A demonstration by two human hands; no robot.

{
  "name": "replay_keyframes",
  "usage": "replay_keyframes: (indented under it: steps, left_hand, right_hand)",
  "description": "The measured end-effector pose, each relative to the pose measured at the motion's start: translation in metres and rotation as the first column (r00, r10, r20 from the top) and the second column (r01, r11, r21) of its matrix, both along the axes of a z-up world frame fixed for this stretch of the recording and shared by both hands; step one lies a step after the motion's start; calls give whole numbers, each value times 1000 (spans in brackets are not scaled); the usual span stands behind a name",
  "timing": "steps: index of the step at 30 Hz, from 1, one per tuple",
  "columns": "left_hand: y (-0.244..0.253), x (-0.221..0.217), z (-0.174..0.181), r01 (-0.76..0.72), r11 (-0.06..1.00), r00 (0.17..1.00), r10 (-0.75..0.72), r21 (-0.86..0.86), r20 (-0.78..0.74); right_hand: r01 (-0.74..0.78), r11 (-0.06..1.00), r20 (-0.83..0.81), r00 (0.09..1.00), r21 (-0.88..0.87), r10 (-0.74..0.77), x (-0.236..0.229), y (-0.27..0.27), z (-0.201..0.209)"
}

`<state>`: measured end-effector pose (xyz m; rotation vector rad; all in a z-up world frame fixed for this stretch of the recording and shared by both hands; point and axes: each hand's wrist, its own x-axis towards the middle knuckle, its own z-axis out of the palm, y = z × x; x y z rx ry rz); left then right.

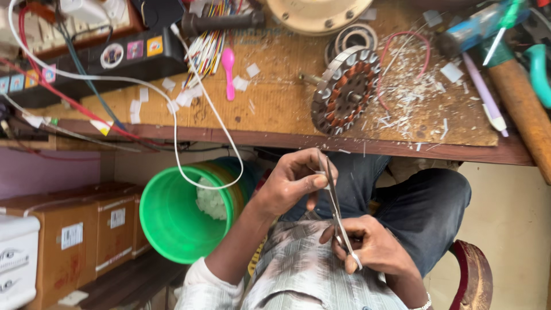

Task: The person cuts small white plastic pieces with scissors and inserts them into the slots of a motor stator. The person repeats this process multiple times, handling the stator and plastic pieces by hand.

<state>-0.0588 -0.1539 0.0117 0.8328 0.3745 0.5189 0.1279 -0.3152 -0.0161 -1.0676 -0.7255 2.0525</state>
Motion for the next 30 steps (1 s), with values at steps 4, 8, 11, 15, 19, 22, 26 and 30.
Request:
replay_keyframes:
  steps: [4, 8, 11, 15, 19, 22, 26, 30]
  left_hand:
    - [-2, -8, -4, 19, 1000, 1000, -19, 16, 5]
    - [-1, -7, -5, -17, 1000, 1000, 16, 20, 20]
    - [0, -9, -3, -32, 999, 998, 31, 16, 47]
    - [2, -18, -1, 9, 998, 1000, -10, 62, 18]
    - [5, -24, -1, 56, 994, 998, -56, 97, -1]
    - [6, -25, -3, 62, 992, 998, -63, 111, 4]
    - [0, -21, -4, -44, 995, 999, 43, 86, 19]
    - [-8, -17, -2, -76, 997, 997, 76, 33, 9]
  right_hand:
    - [-21, 1000, 32, 999, 6, 21, 0, -8, -12]
    - [-40, 999, 78, 996, 29, 38, 4, -9, -20]
    - [-60, 997, 128, 990, 54, 53, 4, -11, -22]
    - [-76, 996, 168, 984, 52, 66, 3, -13, -25]
    - [-88, 994, 153, 985, 58, 78, 5, -15, -28]
    - [-100, 991, 167, 982, 93, 83, 7, -20, -30]
    - [-65, 990, 186, 982, 127, 40, 6, -28, -31]
    - [505, 821, 223, 796, 265, -562, 12, -27, -20]
